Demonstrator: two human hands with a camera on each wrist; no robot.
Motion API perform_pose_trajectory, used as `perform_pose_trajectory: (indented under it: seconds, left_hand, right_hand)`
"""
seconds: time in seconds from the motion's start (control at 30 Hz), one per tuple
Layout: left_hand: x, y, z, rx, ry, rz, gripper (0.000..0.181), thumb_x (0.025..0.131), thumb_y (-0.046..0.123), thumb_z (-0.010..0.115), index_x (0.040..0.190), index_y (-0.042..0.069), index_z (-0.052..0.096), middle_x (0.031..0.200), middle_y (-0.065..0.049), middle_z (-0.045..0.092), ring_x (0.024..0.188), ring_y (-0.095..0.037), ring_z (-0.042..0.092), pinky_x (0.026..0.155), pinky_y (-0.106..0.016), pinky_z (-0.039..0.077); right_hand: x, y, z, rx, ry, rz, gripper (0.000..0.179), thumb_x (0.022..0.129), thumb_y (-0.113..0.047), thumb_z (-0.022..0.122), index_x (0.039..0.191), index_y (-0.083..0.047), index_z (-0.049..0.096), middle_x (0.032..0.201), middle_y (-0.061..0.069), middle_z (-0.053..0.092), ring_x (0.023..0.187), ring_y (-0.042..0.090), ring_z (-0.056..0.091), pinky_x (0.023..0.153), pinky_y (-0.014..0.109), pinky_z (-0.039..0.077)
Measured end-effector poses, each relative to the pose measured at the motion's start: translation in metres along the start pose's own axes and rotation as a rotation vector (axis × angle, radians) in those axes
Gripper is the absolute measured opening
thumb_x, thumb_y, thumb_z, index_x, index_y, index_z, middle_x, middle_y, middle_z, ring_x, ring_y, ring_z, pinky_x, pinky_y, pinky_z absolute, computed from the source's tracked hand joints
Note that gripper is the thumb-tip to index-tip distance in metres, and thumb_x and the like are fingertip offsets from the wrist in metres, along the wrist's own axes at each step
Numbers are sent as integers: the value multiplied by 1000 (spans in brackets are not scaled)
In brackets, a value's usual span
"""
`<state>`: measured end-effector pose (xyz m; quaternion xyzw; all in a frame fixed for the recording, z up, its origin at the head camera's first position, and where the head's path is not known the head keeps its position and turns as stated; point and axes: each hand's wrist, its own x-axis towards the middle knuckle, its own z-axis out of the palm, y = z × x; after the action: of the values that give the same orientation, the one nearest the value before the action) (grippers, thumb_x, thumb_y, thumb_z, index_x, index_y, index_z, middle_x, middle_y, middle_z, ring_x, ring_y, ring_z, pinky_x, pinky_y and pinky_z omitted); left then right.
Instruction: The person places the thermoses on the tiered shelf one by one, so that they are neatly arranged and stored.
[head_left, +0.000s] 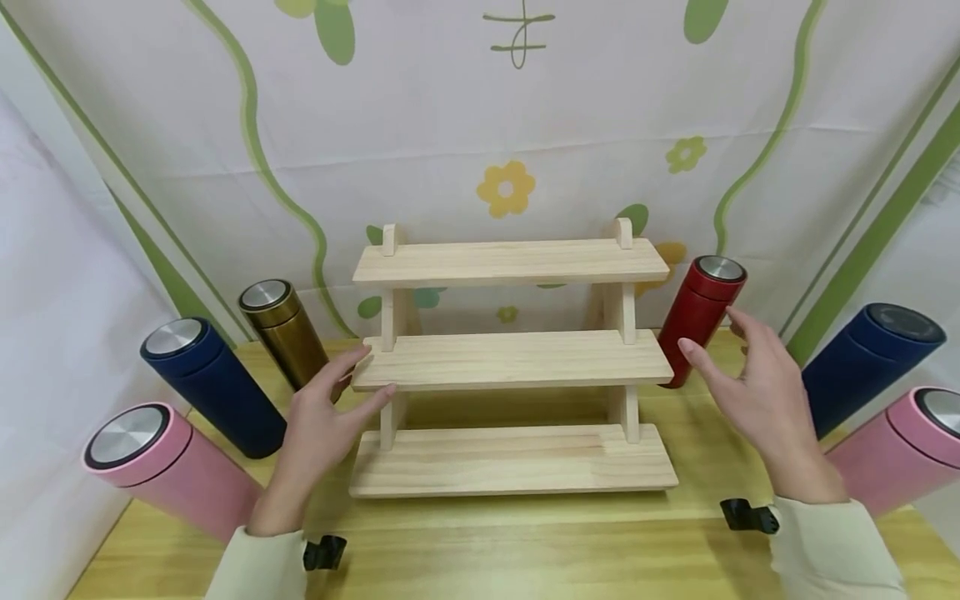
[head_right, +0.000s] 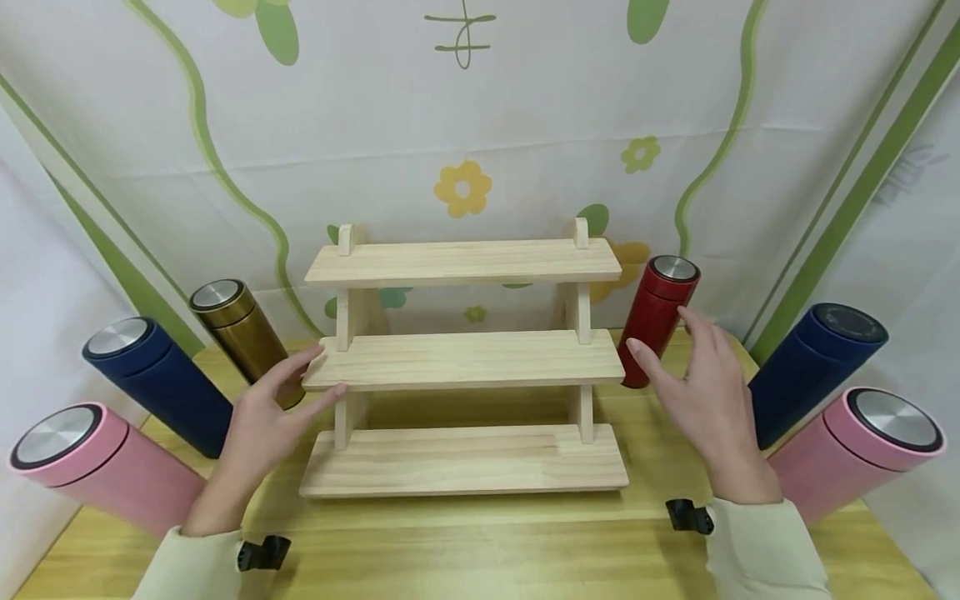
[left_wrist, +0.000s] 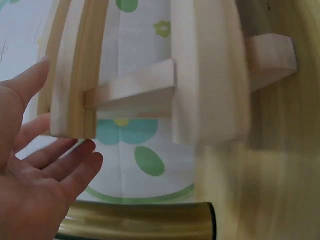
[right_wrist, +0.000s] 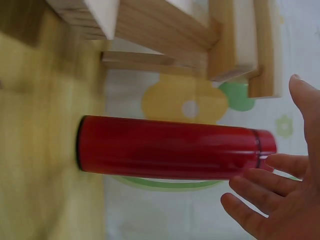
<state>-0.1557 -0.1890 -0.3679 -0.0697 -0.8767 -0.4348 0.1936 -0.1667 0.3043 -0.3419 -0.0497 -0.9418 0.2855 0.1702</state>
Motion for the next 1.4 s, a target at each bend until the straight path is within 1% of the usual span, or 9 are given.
perform_pose_trajectory:
  seconds: [0.1,0.17,0.3,0.4,0.53,0.63,0.9,1.2,1.4]
  left_hand:
    - [-2,-7,-2,-62,-12,-40,61,93,22,88,149,10,65,155,-13,63,142,-35,62,109,-8,45]
    - [-2,-12,-4,-104,-30,-86,60,94,26,87,149,12,66,154,-11,64,141,-32,62,104,-1,42]
    - [0,-20,-11,-159,-82,-180,59,95,36,85,148,19,67,154,-6,64,139,-23,63,105,-7,47]
    - [2,-25,-14,-173,-103,-218,59,95,40,85,149,23,67,151,-3,66,135,-12,64,106,-11,50]
    - [1,-29,-17,-213,-104,-263,60,93,39,87,148,23,68,151,-2,67,126,6,63,103,-10,51]
    - [-3,-31,-21,-268,-102,-299,61,92,34,89,147,19,68,153,-2,65,124,12,62,101,-8,51]
    - [-5,-33,-21,-352,-110,-349,63,91,29,90,148,16,68,153,4,65,131,9,60,99,-8,51]
    - [-2,-31,-16,-350,-123,-360,63,93,33,88,150,20,66,160,-1,59,152,-23,50,100,-7,49]
    - [4,-28,-14,-368,-133,-350,63,93,31,88,151,18,65,160,-1,59,152,-24,51,102,-7,49]
  right_hand:
    - [2,8,7,70,-13,21,93,105,-61,61,172,-8,24,167,31,40,142,59,47,105,78,44]
    - [4,12,10,113,-15,24,92,105,-60,61,171,-8,25,168,30,39,142,59,48,107,77,44]
    - [8,18,16,178,-1,39,89,105,-57,62,170,-6,28,169,27,40,146,55,49,110,73,45]
    - [10,22,21,209,14,73,90,105,-57,63,171,-6,27,170,25,40,149,51,48,112,70,44]
    - [12,28,28,232,43,131,93,103,-58,64,171,-9,25,171,22,40,150,47,48,114,68,45]
    - [12,34,35,244,63,178,94,102,-60,65,172,-12,25,171,19,41,151,44,49,115,66,45]
    - [14,46,44,272,83,222,90,101,-56,71,169,-13,31,168,15,46,149,40,52,118,57,47]
    - [26,61,46,293,-3,230,97,102,-55,69,172,-9,20,173,23,36,154,46,44,121,63,40]
    - [29,63,45,327,-32,236,100,101,-56,70,173,-10,18,174,22,35,155,45,42,124,57,41]
